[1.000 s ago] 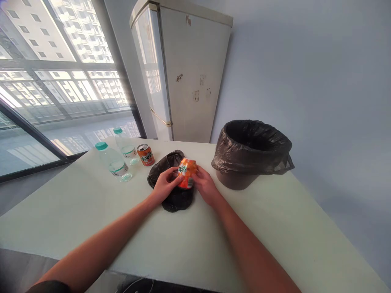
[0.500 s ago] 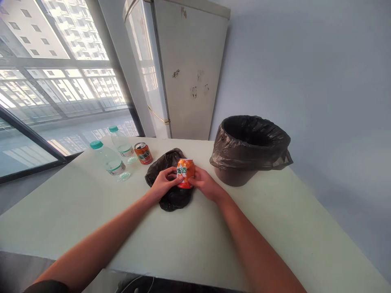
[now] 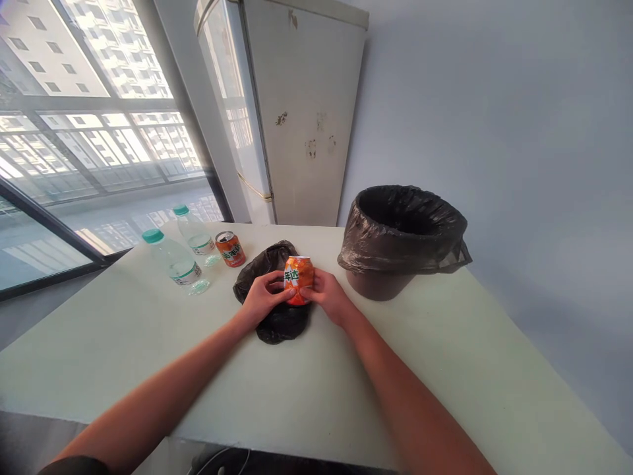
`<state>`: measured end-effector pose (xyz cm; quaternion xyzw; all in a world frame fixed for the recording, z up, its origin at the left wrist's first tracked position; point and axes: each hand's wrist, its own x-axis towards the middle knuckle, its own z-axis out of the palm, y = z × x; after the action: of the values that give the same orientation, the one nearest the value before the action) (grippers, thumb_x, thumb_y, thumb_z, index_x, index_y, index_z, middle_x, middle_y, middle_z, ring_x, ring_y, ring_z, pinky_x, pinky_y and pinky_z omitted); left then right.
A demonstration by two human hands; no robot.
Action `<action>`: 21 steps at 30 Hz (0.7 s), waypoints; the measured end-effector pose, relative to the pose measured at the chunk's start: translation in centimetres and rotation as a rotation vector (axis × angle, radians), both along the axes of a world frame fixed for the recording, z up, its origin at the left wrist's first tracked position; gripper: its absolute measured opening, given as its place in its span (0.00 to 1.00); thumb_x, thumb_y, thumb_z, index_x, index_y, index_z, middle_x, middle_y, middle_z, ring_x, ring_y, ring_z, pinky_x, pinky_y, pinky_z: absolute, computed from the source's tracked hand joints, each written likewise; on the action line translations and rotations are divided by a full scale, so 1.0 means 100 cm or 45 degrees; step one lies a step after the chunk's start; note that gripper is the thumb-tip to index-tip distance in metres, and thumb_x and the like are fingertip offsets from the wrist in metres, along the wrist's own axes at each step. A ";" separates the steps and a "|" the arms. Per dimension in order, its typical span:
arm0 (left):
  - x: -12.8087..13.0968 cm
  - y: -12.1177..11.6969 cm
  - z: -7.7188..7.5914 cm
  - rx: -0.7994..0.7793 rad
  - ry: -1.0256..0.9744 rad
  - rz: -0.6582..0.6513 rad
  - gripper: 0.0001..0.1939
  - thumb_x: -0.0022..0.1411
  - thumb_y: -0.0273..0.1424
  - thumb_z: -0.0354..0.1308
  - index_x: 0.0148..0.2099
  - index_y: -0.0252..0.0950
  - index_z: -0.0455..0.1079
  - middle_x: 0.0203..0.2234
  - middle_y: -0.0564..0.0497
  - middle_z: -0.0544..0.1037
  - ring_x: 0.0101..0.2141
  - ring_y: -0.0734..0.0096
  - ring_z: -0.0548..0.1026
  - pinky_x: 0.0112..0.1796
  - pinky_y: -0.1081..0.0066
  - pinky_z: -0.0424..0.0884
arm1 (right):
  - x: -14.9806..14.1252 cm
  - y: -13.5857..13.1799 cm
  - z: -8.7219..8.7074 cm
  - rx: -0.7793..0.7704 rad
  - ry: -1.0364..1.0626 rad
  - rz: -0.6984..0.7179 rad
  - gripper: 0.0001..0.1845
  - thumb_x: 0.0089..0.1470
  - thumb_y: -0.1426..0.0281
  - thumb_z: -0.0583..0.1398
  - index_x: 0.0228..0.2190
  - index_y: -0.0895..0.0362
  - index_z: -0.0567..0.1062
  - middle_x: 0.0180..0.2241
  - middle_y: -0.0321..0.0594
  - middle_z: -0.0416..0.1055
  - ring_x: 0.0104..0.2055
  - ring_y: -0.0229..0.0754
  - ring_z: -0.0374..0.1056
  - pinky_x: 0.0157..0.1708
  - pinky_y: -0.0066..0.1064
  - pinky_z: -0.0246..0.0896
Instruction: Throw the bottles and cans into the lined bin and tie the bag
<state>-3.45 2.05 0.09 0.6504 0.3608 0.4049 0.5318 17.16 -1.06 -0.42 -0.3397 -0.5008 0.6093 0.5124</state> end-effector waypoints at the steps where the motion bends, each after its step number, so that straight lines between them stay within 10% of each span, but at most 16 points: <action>1: 0.000 0.000 0.000 0.003 0.009 0.004 0.25 0.54 0.44 0.75 0.49 0.35 0.79 0.45 0.44 0.84 0.41 0.61 0.82 0.43 0.65 0.80 | 0.000 0.001 -0.002 0.007 -0.007 -0.007 0.30 0.50 0.63 0.75 0.53 0.54 0.78 0.53 0.48 0.80 0.55 0.54 0.76 0.57 0.48 0.70; 21: -0.001 0.002 0.002 -0.099 -0.008 -0.020 0.26 0.54 0.45 0.75 0.49 0.35 0.79 0.43 0.45 0.85 0.39 0.60 0.83 0.41 0.65 0.80 | -0.006 0.001 -0.004 -0.032 0.019 -0.064 0.34 0.48 0.63 0.76 0.56 0.53 0.76 0.53 0.47 0.79 0.55 0.54 0.75 0.57 0.48 0.70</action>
<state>-3.54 2.20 0.28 0.6310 0.3694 0.3883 0.5610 16.55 -0.96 -0.84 -0.3542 -0.4805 0.6050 0.5269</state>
